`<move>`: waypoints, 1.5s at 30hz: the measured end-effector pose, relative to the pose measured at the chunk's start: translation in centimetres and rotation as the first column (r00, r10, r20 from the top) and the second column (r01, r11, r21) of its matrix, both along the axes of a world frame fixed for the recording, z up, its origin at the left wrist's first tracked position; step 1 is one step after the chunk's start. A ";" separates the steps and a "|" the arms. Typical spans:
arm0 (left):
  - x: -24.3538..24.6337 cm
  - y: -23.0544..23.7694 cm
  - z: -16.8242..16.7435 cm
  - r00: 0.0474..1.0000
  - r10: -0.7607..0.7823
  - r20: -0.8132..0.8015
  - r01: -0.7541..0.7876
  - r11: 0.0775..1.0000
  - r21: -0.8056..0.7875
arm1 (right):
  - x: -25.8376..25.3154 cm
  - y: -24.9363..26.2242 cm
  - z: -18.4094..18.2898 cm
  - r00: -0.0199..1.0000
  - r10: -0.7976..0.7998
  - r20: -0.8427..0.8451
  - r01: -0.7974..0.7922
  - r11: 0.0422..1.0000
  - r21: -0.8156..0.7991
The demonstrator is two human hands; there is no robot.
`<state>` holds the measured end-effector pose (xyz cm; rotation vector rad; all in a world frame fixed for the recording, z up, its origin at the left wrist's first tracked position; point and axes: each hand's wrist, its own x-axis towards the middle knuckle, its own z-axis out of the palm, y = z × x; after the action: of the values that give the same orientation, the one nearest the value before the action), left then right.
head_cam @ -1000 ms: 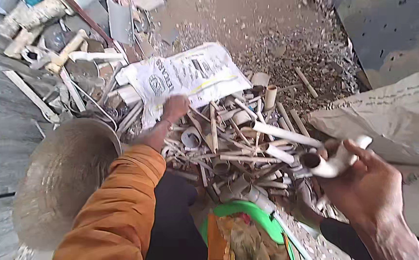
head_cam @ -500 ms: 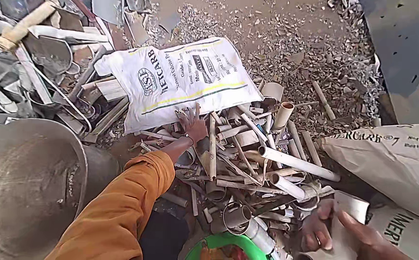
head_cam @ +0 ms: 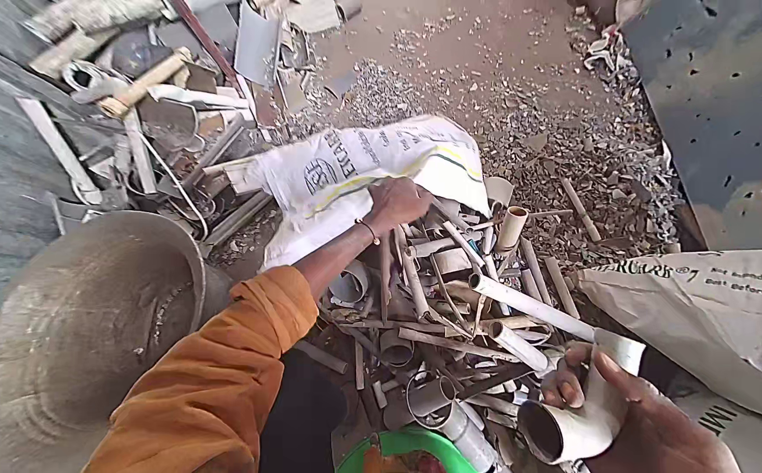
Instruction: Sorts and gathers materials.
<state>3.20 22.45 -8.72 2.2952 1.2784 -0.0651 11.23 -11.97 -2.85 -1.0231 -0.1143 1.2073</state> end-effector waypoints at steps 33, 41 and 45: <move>-12.2 -15.5 1.2 0.537 0.515 0.668 -0.294 0.856 -0.425 | 1.1 -3.6 0.9 0.906 -0.219 0.363 0.288 0.946 -0.148; -10.6 -26.1 7.4 0.596 0.101 0.796 0.283 0.902 -0.326 | -3.3 -3.8 -0.1 0.505 0.346 0.791 -0.213 0.938 -0.274; -11.1 -26.5 7.3 0.678 -0.471 0.565 0.458 0.871 0.176 | -4.5 -3.8 -0.7 -0.022 0.419 0.908 0.061 0.907 -0.417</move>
<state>-7.89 -4.01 -1.37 2.3227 0.3549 0.4664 6.75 -15.80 -3.51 -2.1496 -1.3223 0.3899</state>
